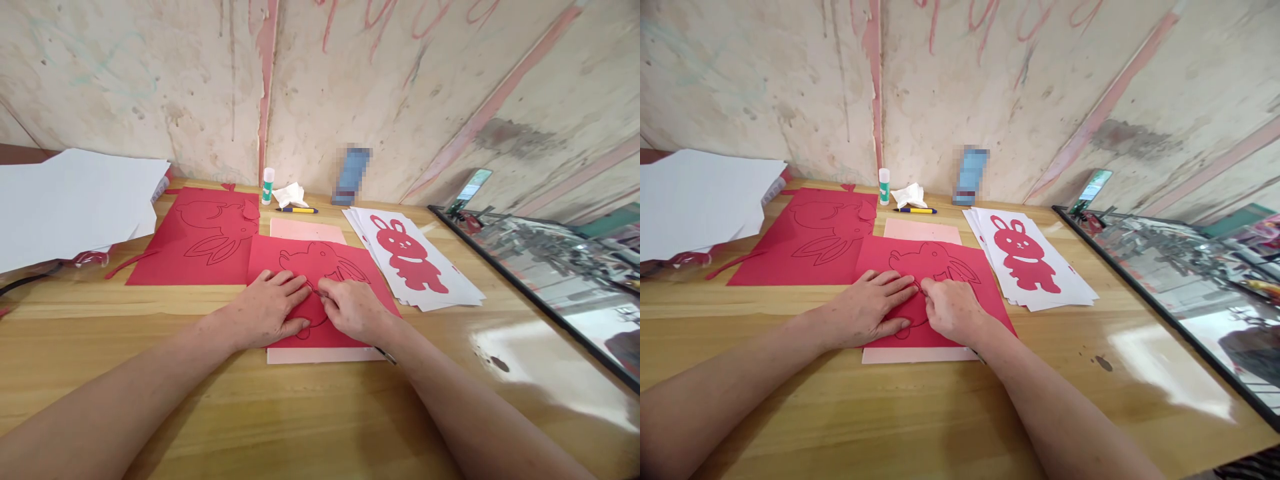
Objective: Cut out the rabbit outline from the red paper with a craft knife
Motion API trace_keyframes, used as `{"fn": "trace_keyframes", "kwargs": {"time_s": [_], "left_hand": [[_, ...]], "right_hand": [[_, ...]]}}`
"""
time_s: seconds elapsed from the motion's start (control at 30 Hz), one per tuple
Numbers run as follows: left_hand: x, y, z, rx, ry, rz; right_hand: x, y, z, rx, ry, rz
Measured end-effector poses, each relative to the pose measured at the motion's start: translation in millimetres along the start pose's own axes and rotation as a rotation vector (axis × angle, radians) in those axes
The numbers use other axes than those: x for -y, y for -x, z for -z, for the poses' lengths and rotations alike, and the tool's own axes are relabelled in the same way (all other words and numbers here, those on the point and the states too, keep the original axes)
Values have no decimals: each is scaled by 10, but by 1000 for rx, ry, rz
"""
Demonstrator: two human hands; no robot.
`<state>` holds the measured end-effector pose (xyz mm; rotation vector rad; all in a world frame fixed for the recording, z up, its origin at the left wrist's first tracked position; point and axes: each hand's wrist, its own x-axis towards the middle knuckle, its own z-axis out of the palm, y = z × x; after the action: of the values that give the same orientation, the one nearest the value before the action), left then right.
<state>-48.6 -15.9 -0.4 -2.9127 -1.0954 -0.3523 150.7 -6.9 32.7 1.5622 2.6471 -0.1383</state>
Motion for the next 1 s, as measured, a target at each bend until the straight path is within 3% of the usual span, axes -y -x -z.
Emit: {"fn": "trace_keyframes", "kwargs": {"time_s": [1.0], "left_hand": [[-5,-1,4,5,-5,3]], "right_hand": [[-21,64,18,6,73,76]]}}
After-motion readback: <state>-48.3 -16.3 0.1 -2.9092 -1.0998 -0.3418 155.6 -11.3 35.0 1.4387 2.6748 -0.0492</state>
